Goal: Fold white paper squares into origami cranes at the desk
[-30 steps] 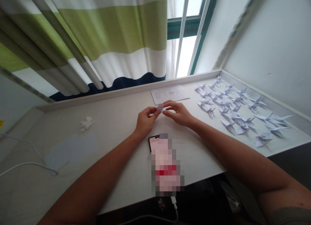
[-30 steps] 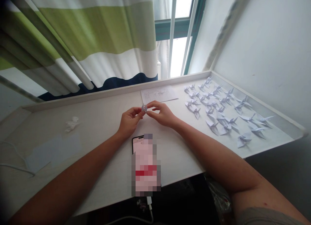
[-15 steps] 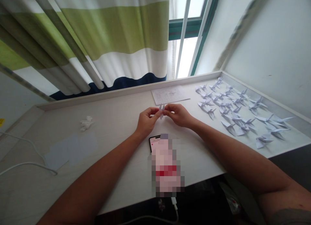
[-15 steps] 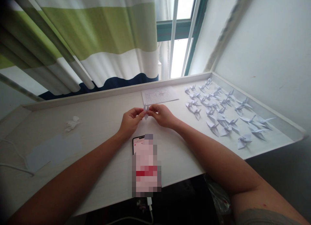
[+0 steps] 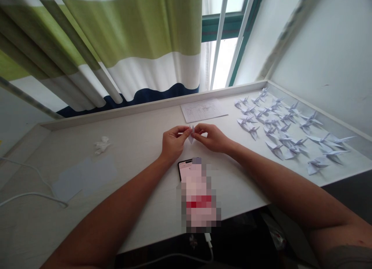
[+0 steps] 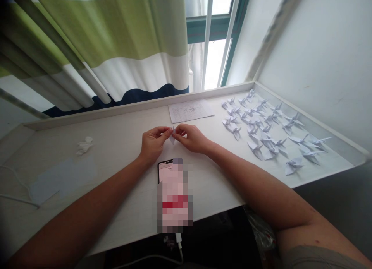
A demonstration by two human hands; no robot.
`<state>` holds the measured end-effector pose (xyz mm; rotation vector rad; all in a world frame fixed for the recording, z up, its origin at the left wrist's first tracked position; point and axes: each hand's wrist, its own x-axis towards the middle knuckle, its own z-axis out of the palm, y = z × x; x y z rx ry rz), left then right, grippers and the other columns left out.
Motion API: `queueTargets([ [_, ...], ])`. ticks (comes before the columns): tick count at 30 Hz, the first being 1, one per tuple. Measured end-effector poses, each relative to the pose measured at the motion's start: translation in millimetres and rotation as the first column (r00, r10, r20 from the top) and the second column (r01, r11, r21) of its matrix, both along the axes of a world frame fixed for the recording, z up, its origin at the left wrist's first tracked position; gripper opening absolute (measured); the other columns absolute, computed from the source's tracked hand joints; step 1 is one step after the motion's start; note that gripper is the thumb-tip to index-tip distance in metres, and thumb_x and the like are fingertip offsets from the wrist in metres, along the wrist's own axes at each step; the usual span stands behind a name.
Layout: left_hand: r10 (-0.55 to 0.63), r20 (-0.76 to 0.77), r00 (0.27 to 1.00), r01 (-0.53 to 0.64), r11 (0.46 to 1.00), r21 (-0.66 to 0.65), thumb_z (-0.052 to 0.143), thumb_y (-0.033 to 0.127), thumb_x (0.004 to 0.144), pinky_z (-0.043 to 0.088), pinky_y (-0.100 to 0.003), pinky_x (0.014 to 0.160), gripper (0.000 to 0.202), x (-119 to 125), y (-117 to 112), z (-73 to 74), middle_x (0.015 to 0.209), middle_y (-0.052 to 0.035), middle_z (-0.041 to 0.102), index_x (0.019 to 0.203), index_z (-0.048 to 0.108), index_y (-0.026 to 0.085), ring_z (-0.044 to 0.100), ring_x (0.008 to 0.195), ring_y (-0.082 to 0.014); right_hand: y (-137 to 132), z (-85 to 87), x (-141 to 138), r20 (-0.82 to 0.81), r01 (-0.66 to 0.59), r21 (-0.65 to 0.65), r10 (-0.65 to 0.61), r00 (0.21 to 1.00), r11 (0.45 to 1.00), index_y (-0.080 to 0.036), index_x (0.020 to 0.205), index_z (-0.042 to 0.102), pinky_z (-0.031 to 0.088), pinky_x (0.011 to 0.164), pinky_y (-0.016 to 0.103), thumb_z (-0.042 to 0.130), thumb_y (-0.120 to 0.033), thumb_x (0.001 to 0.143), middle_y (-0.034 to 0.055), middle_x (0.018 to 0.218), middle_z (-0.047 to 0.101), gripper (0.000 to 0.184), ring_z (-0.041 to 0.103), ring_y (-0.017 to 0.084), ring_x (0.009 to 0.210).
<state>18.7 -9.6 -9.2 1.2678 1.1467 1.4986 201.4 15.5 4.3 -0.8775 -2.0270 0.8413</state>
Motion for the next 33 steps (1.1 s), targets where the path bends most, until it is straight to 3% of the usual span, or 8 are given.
queueTargets([
  [8,-0.001,0.095,0.995,-0.005,0.998,0.064,0.093,0.044,0.073,0.056,-0.03,0.078,0.031,3.7,-2.1,3.4,0.084,-0.0025,0.078,0.085,0.078,0.019,0.07,0.079,-0.0159,-2.4,-5.2,-9.0,-0.165,-0.021,-0.097,0.005,0.986,0.995,-0.022,0.088,0.062,0.059,0.087,0.042,0.073,-0.056,0.092,0.0046,0.093,0.07,0.036,0.066,0.02,0.089],
  [13,-0.046,0.107,0.993,0.043,0.999,0.032,0.093,0.046,0.073,0.057,-0.032,0.083,0.033,3.5,-2.0,4.1,0.087,-0.0033,0.078,0.086,0.078,0.019,0.07,0.082,-0.0163,-1.0,-2.3,-7.4,-0.204,-0.087,-0.167,0.052,0.978,0.982,-0.021,0.081,0.06,0.053,0.074,0.034,0.077,-0.062,0.088,0.0003,0.078,0.065,0.045,0.058,0.016,0.074],
  [20,-0.056,0.097,0.994,0.047,0.994,0.096,0.09,0.045,0.075,0.055,-0.031,0.083,0.029,2.5,0.3,5.0,0.089,-0.0026,0.078,0.085,0.077,0.021,0.069,0.084,-0.0162,1.7,0.6,-3.7,-0.275,-0.19,-0.242,0.12,0.954,0.952,-0.02,0.075,0.061,0.036,0.061,0.029,0.079,-0.063,0.086,-0.0042,0.069,0.051,0.048,0.044,0.012,0.065],
  [27,-0.074,0.053,0.996,0.071,0.996,0.058,0.073,0.054,0.09,0.053,-0.03,0.075,0.033,-3.0,0.7,7.3,0.087,-0.0046,0.076,0.085,0.079,0.021,0.067,0.081,-0.0165,-0.3,-0.2,-1.5,-0.283,-0.217,-0.28,0.136,0.95,0.935,-0.02,0.079,0.061,0.036,0.06,0.029,0.078,-0.058,0.089,-0.0031,0.071,0.055,0.042,0.045,0.011,0.066],
  [33,-0.04,-0.005,0.999,0.04,0.994,0.097,0.087,0.048,0.079,0.052,-0.031,0.075,0.03,-2.6,0.1,7.1,0.083,-0.0036,0.076,0.083,0.078,0.02,0.066,0.076,-0.0165,-1.1,2.4,-1.2,-0.269,-0.205,-0.302,0.123,0.955,0.931,-0.02,0.077,0.061,0.036,0.058,0.028,0.081,-0.055,0.086,-0.0045,0.068,0.053,0.041,0.044,0.011,0.062],
])
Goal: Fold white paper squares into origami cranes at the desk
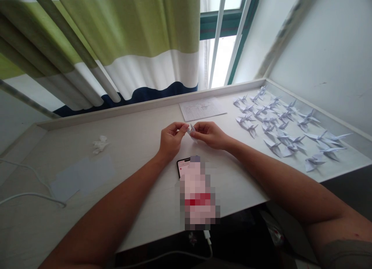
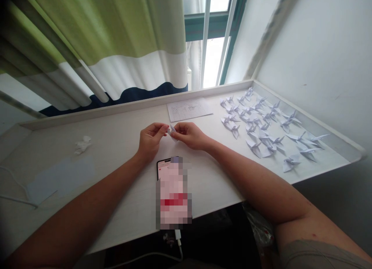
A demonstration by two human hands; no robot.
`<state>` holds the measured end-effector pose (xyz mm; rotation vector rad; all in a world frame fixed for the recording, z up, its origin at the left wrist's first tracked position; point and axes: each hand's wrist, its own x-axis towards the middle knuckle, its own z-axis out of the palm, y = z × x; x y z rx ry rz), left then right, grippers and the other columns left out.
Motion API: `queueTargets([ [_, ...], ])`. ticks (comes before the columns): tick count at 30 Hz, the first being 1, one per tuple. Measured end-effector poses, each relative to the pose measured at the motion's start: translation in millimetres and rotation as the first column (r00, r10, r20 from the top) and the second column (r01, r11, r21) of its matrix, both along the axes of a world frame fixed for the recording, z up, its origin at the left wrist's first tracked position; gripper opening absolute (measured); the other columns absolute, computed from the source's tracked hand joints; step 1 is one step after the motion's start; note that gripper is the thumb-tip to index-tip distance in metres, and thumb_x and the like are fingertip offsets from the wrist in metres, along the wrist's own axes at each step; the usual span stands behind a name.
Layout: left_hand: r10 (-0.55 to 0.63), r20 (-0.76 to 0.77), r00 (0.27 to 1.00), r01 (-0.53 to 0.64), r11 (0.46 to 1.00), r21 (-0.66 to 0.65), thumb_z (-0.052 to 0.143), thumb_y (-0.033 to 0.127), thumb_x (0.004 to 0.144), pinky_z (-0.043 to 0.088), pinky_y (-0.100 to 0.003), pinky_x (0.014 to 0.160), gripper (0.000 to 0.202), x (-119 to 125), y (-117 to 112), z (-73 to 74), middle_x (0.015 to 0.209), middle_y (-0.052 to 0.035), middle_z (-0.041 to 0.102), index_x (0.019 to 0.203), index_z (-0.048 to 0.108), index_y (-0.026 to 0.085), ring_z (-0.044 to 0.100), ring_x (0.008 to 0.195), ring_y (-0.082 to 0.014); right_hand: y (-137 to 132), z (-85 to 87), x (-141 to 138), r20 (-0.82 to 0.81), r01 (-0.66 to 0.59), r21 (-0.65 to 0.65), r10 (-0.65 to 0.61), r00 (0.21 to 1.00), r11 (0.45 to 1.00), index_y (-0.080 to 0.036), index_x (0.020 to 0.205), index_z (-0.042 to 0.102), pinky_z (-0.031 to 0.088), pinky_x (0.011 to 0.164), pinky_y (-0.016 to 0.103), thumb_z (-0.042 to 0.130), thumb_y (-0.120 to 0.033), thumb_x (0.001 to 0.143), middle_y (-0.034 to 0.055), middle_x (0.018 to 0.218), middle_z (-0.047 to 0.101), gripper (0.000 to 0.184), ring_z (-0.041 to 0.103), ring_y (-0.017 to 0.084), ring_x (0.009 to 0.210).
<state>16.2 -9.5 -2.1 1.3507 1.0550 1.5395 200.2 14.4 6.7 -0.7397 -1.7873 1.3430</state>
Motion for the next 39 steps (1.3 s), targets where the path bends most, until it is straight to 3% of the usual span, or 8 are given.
queueTargets([
  [6,0.009,-0.016,1.0,-0.009,1.0,0.015,0.085,0.044,0.081,0.053,-0.032,0.077,0.025,1,-1,1.1,0.082,-0.0037,0.077,0.083,0.079,0.02,0.067,0.077,-0.0168,-1,0.2,-1,0.001,-0.008,-0.017,0.008,1.0,1.0,-0.018,0.077,0.064,0.038,0.06,0.028,0.079,-0.053,0.088,-0.0027,0.07,0.059,0.04,0.048,0.011,0.064],
  [10,-0.088,0.049,0.995,0.088,0.996,-0.006,0.075,0.038,0.087,0.053,-0.031,0.076,0.018,-3,-1,2.9,0.087,-0.0047,0.077,0.087,0.082,0.021,0.067,0.081,-0.0172,0,1.5,1,-0.005,-0.033,-0.044,0.033,0.999,0.998,-0.018,0.08,0.067,0.041,0.064,0.028,0.077,-0.048,0.09,-0.0007,0.074,0.064,0.033,0.052,0.012,0.068],
  [13,-0.148,0.07,0.986,0.15,0.988,-0.027,0.078,0.035,0.083,0.054,-0.031,0.076,0.015,-6,0,4.1,0.088,-0.0045,0.078,0.09,0.083,0.023,0.067,0.082,-0.0177,1,3.8,5,-0.039,-0.078,-0.089,0.074,0.996,0.993,-0.018,0.081,0.07,0.045,0.069,0.029,0.078,-0.045,0.09,-0.0002,0.076,0.066,0.029,0.056,0.013,0.071],
  [20,-0.286,0.091,0.954,0.293,0.952,-0.087,0.092,0.051,0.073,0.053,-0.032,0.072,0.037,-9,3,5.2,0.085,-0.004,0.077,0.095,0.083,0.022,0.068,0.075,-0.0163,4,5.0,9,-0.131,-0.219,-0.196,0.196,0.972,0.956,-0.019,0.082,0.071,0.051,0.075,0.031,0.081,-0.047,0.087,0.0003,0.076,0.069,0.03,0.061,0.014,0.074],
  [27,-0.342,0.182,0.922,0.365,0.924,-0.114,0.098,0.054,0.066,0.054,-0.032,0.068,0.042,-9,3,6.0,0.081,-0.002,0.075,0.093,0.084,0.025,0.066,0.071,-0.0149,1,9.8,9,-0.205,-0.297,-0.284,0.245,0.948,0.912,-0.02,0.079,0.069,0.056,0.078,0.035,0.083,-0.044,0.084,0.0025,0.085,0.069,0.028,0.06,0.015,0.075],
  [34,-0.329,0.17,0.929,0.351,0.928,-0.122,0.093,0.044,0.073,0.054,-0.033,0.068,0.029,-9,2,6.8,0.081,-0.003,0.076,0.092,0.083,0.024,0.068,0.073,-0.0164,0,10.9,10,-0.184,-0.279,-0.271,0.236,0.954,0.921,-0.02,0.079,0.067,0.058,0.078,0.038,0.082,-0.044,0.085,0.0035,0.086,0.068,0.029,0.062,0.016,0.078],
  [39,-0.204,0.06,0.977,0.206,0.978,-0.034,0.085,0.028,0.074,0.055,-0.032,0.07,0.014,-8,0,9.4,0.077,-0.0024,0.076,0.084,0.078,0.02,0.07,0.071,-0.0162,3,5.8,8,-0.194,-0.249,-0.275,0.2,0.96,0.928,-0.02,0.078,0.068,0.057,0.08,0.035,0.084,-0.042,0.084,-0.0003,0.08,0.064,0.028,0.06,0.014,0.074],
])
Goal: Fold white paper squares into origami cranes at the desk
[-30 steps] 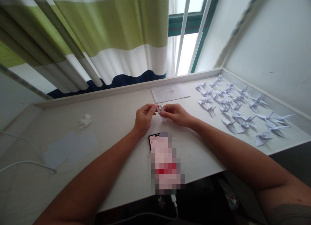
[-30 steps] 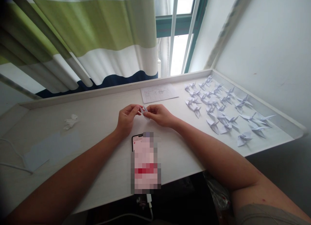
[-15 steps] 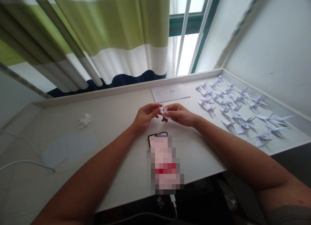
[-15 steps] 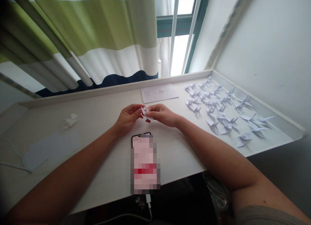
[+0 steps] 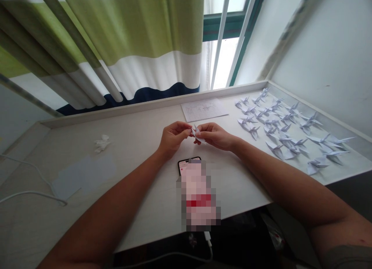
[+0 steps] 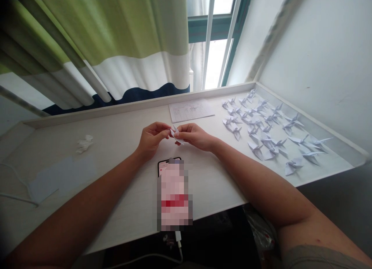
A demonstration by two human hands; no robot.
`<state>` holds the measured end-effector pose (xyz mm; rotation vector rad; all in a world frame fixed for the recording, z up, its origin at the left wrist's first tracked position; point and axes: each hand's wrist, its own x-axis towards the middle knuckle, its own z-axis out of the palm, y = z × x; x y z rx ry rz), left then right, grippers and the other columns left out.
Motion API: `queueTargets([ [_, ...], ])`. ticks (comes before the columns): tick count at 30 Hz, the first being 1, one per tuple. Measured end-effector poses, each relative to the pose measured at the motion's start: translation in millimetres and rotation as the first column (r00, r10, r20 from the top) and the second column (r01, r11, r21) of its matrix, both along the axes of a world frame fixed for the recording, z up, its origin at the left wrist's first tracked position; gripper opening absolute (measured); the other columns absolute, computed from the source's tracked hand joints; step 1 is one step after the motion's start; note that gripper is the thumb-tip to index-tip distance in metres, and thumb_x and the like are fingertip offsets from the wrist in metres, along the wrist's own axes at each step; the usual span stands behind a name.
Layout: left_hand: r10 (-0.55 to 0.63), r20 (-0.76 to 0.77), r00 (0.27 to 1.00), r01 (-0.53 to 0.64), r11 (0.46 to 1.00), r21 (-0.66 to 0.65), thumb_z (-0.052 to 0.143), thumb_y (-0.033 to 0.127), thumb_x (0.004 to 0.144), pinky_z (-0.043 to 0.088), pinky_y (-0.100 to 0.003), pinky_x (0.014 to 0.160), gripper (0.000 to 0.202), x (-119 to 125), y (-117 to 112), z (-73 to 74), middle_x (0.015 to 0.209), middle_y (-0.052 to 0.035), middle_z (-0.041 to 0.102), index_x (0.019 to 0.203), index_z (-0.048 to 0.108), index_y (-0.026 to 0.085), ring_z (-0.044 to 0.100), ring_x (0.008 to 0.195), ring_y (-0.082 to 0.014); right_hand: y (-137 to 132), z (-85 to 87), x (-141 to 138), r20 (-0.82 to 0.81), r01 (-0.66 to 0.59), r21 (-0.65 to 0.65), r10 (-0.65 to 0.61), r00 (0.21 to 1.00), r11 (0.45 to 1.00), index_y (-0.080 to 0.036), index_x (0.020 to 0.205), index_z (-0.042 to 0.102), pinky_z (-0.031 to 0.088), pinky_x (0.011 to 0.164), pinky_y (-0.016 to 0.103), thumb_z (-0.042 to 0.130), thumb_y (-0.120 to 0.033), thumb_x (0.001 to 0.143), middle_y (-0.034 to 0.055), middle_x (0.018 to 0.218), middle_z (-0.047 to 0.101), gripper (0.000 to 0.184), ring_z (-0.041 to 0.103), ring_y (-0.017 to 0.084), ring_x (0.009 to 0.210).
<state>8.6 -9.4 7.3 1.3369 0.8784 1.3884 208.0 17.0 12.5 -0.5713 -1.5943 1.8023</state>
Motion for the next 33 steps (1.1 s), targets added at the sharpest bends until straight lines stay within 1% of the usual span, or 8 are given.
queueTargets([
  [3,0.081,-0.07,0.994,-0.074,0.992,0.097,0.083,0.026,0.075,0.056,-0.031,0.072,0.012,1.2,-1.0,-0.6,0.08,-0.0025,0.077,0.081,0.074,0.019,0.072,0.075,-0.0165,2.1,-3.5,-0.8,0.002,0.019,0.004,-0.019,1.0,1.0,-0.019,0.077,0.068,0.054,0.079,0.033,0.084,-0.041,0.085,-0.0021,0.073,0.061,0.028,0.06,0.013,0.073],
  [6,0.161,-0.163,0.973,-0.128,0.973,0.194,0.081,0.025,0.076,0.054,-0.029,0.07,0.01,1.3,-1.2,-1.9,0.082,-0.0022,0.077,0.08,0.073,0.02,0.071,0.077,-0.0161,3.0,-5.3,-1.0,0.014,0.05,0.046,-0.051,0.999,0.998,-0.018,0.078,0.069,0.051,0.077,0.031,0.083,-0.041,0.086,-0.0013,0.072,0.064,0.028,0.06,0.013,0.074],
  [10,0.227,-0.251,0.941,-0.16,0.953,0.258,0.078,0.026,0.079,0.052,-0.028,0.068,0.007,0.2,-1.5,-2.0,0.08,-0.0012,0.076,0.08,0.074,0.021,0.069,0.075,-0.0154,2.3,-5.1,-1.3,0.055,0.096,0.127,-0.103,0.993,0.987,-0.018,0.077,0.069,0.046,0.071,0.029,0.081,-0.043,0.089,-0.0007,0.073,0.065,0.03,0.056,0.012,0.072],
  [18,0.245,-0.347,0.905,-0.161,0.954,0.253,0.075,0.033,0.089,0.055,-0.031,0.074,0.012,-0.5,-1.7,-2.9,0.088,-0.004,0.079,0.087,0.075,0.021,0.072,0.083,-0.0181,3.1,-3.1,-0.5,0.02,0.178,0.216,-0.187,0.982,0.96,-0.017,0.082,0.068,0.044,0.071,0.029,0.08,-0.049,0.091,-0.0003,0.075,0.064,0.035,0.054,0.013,0.073],
  [23,0.238,-0.239,0.941,-0.178,0.952,0.248,0.076,0.03,0.089,0.053,-0.028,0.073,0.015,1.5,-2.4,-3.6,0.095,-0.0041,0.078,0.098,0.068,0.021,0.074,0.089,-0.0177,3.9,-3.7,-0.8,0.032,0.187,0.224,-0.198,0.98,0.957,-0.018,0.079,0.066,0.043,0.071,0.029,0.081,-0.052,0.089,-0.0007,0.074,0.064,0.038,0.053,0.012,0.072],
  [26,0.23,-0.217,0.949,-0.172,0.952,0.254,0.079,0.029,0.086,0.054,-0.028,0.073,0.02,1.7,-2.2,-2.7,0.095,-0.0038,0.078,0.102,0.07,0.022,0.074,0.088,-0.0175,3.8,-3.8,-0.7,0.047,0.173,0.237,-0.189,0.981,0.956,-0.017,0.078,0.066,0.043,0.069,0.029,0.081,-0.051,0.09,-0.0006,0.074,0.063,0.038,0.052,0.012,0.071],
  [30,0.237,-0.246,0.94,-0.173,0.951,0.257,0.081,0.031,0.085,0.056,-0.031,0.075,0.013,1.0,-1.1,-2.4,0.091,-0.0042,0.079,0.092,0.077,0.021,0.073,0.087,-0.0184,3.0,-3.8,-0.5,0.058,0.165,0.249,-0.185,0.981,0.954,-0.017,0.081,0.068,0.042,0.067,0.029,0.081,-0.048,0.09,-0.0004,0.074,0.063,0.035,0.051,0.012,0.07],
  [33,0.244,-0.246,0.938,-0.192,0.957,0.217,0.082,0.033,0.084,0.057,-0.033,0.077,0.014,0.9,-0.6,-2.8,0.09,-0.005,0.08,0.088,0.079,0.02,0.073,0.086,-0.0195,2.6,-3.7,-0.7,0.062,0.163,0.256,-0.184,0.981,0.953,-0.017,0.08,0.067,0.042,0.067,0.029,0.079,-0.049,0.091,-0.0004,0.074,0.062,0.036,0.051,0.012,0.07],
])
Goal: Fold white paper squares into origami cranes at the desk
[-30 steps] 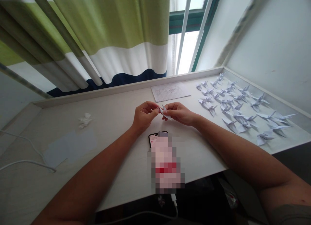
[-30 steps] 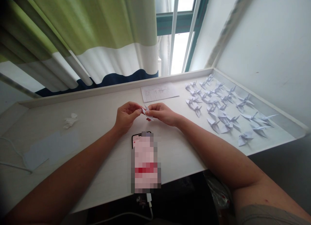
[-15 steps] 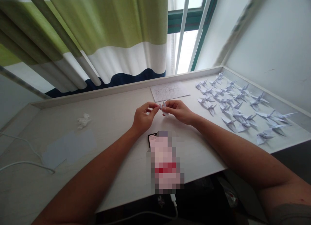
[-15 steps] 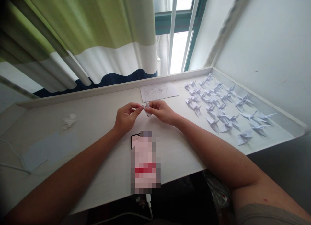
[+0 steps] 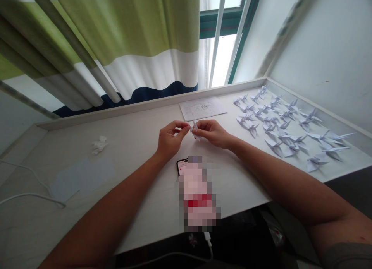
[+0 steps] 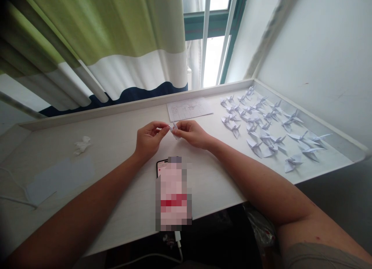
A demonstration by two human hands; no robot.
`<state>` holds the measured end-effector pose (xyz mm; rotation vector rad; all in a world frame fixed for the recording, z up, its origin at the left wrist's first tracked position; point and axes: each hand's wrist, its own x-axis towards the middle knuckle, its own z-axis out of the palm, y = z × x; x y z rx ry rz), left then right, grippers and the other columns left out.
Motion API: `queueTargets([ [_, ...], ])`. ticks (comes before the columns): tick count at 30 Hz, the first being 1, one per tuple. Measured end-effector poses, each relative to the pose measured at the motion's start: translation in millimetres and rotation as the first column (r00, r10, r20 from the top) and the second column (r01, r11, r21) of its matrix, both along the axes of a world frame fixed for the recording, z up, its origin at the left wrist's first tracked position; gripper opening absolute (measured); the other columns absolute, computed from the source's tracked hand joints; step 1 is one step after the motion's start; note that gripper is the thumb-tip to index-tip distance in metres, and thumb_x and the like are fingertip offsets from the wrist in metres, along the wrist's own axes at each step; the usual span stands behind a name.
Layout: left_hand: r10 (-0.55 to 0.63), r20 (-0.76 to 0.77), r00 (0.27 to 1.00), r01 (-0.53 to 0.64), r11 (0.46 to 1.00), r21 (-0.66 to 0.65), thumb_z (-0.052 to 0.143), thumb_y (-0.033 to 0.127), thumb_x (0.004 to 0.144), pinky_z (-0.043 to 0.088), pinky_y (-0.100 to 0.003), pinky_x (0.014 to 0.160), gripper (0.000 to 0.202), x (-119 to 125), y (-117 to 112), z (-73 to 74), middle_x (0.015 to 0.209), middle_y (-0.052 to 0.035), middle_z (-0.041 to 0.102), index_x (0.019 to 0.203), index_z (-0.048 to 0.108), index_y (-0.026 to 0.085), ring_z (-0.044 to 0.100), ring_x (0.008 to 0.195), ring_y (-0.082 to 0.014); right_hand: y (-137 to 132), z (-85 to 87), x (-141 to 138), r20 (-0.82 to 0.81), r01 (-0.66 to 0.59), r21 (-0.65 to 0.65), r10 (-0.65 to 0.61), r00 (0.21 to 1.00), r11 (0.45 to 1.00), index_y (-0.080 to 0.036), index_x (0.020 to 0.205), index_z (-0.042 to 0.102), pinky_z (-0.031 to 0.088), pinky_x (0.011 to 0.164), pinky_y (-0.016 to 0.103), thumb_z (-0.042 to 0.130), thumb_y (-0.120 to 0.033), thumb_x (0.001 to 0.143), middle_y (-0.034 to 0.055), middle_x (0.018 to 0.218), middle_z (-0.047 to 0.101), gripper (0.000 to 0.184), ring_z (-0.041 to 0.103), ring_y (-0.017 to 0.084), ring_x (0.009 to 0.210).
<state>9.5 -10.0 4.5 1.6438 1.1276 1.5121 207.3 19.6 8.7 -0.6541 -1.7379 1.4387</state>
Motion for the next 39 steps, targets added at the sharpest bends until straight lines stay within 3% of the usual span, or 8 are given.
queueTargets([
  [10,-0.014,0.063,0.998,0.018,0.998,-0.067,0.084,0.034,0.082,0.058,-0.033,0.078,0.016,2.4,-1.8,2.8,0.091,-0.0063,0.081,0.085,0.08,0.02,0.072,0.086,-0.0197,0.0,-0.9,0.3,0.024,0.017,-0.001,-0.017,1.0,1.0,-0.017,0.079,0.066,0.04,0.065,0.028,0.081,-0.048,0.089,-0.0008,0.074,0.061,0.036,0.05,0.012,0.069],
  [17,-0.094,0.14,0.986,0.109,0.989,-0.104,0.087,0.036,0.08,0.059,-0.034,0.083,0.02,1.4,1.6,4.1,0.099,-0.0088,0.081,0.084,0.079,0.018,0.073,0.09,-0.0202,-0.6,1.2,1.1,0.012,0.008,0.0,-0.008,1.0,1.0,-0.017,0.079,0.065,0.04,0.065,0.028,0.08,-0.048,0.091,-0.0014,0.073,0.06,0.037,0.048,0.011,0.068],
  [28,-0.066,0.159,0.985,0.095,0.979,-0.181,0.094,0.041,0.072,0.059,-0.034,0.078,0.03,0.4,1.8,6.9,0.084,-0.0043,0.077,0.083,0.077,0.018,0.069,0.078,-0.0163,1.4,-1.7,0.0,-0.014,0.016,-0.023,-0.016,1.0,1.0,-0.017,0.079,0.066,0.041,0.066,0.028,0.081,-0.051,0.089,-0.0006,0.074,0.062,0.039,0.05,0.012,0.07],
  [35,-0.046,0.258,0.965,0.106,0.968,-0.226,0.096,0.029,0.063,0.06,-0.034,0.082,0.036,0.1,3.8,7.1,0.08,-0.0011,0.075,0.092,0.076,0.019,0.072,0.08,-0.0163,2.8,-5.2,1.4,0.011,0.011,-0.028,-0.011,1.0,1.0,-0.017,0.08,0.065,0.04,0.065,0.028,0.08,-0.054,0.09,-0.0005,0.075,0.061,0.041,0.05,0.012,0.07],
  [39,-0.053,0.28,0.959,0.124,0.962,-0.244,0.094,0.025,0.064,0.057,-0.03,0.077,0.035,-0.4,3.5,9.2,0.078,-0.0001,0.074,0.094,0.078,0.019,0.069,0.075,-0.0138,2.4,-5.3,1.3,0.013,0.004,-0.018,-0.003,1.0,1.0,-0.017,0.08,0.065,0.039,0.064,0.028,0.079,-0.052,0.091,-0.0005,0.074,0.061,0.039,0.05,0.012,0.069],
])
